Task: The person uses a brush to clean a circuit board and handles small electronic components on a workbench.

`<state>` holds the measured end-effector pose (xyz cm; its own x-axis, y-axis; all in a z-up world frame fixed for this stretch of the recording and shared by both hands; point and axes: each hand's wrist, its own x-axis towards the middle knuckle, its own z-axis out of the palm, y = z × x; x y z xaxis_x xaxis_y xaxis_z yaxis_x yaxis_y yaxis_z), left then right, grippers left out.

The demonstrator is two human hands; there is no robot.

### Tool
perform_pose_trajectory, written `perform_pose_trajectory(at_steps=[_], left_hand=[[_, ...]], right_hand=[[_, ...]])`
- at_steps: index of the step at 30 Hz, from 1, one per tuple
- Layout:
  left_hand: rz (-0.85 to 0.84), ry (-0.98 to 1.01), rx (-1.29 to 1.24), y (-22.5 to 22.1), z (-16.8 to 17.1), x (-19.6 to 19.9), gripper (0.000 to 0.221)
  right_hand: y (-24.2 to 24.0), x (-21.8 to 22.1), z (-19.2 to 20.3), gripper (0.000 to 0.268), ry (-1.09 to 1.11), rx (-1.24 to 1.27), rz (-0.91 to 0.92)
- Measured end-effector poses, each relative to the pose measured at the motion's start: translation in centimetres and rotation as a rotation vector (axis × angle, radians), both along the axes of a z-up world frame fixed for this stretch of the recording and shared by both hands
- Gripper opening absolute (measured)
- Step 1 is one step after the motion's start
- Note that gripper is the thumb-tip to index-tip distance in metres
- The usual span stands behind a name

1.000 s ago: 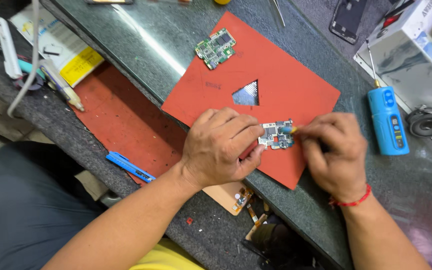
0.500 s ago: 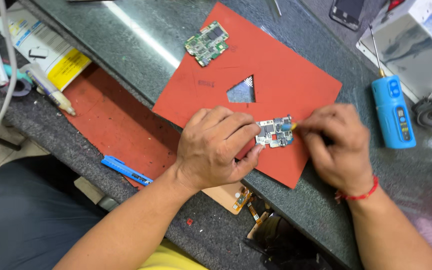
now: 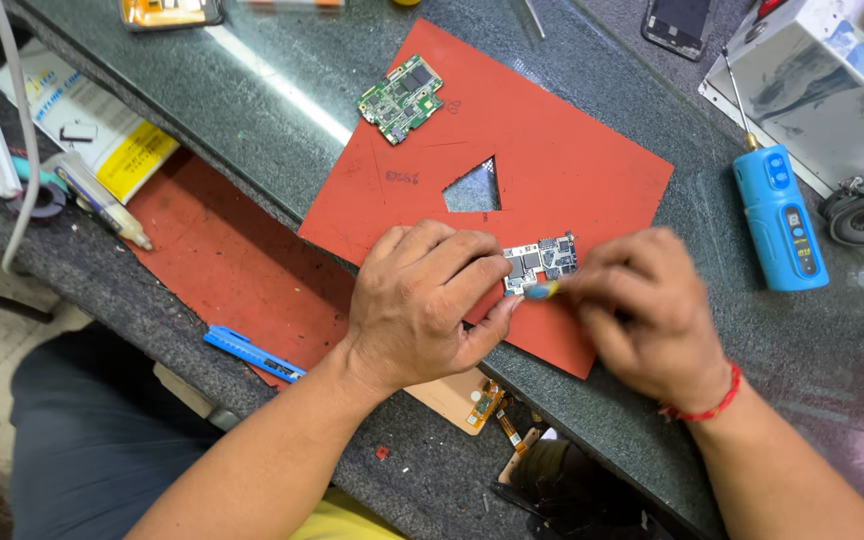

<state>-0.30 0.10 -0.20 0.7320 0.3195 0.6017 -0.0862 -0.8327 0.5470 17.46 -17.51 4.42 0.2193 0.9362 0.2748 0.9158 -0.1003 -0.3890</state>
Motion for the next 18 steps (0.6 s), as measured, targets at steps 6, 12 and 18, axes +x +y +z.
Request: perform_pose_trajectory(at_steps=[6,12,18], left_hand=[[0.020,0.012,-0.048,-0.2,0.7,0.1,0.036],[0.023,0.040,-0.061,-0.1,0.9,0.3,0.041],[0.026,0.055,-0.092,-0.2,0.7,0.2,0.048]], right_hand=[[0.3,-0.3,0.5,0.020,-0.058,0.050,-0.005],[0.9,-1.3,0.4,0.022,-0.021,0.052,-0.164],[1.7,-1.8,0.4,0.020,-0.045,0.048,-0.179]])
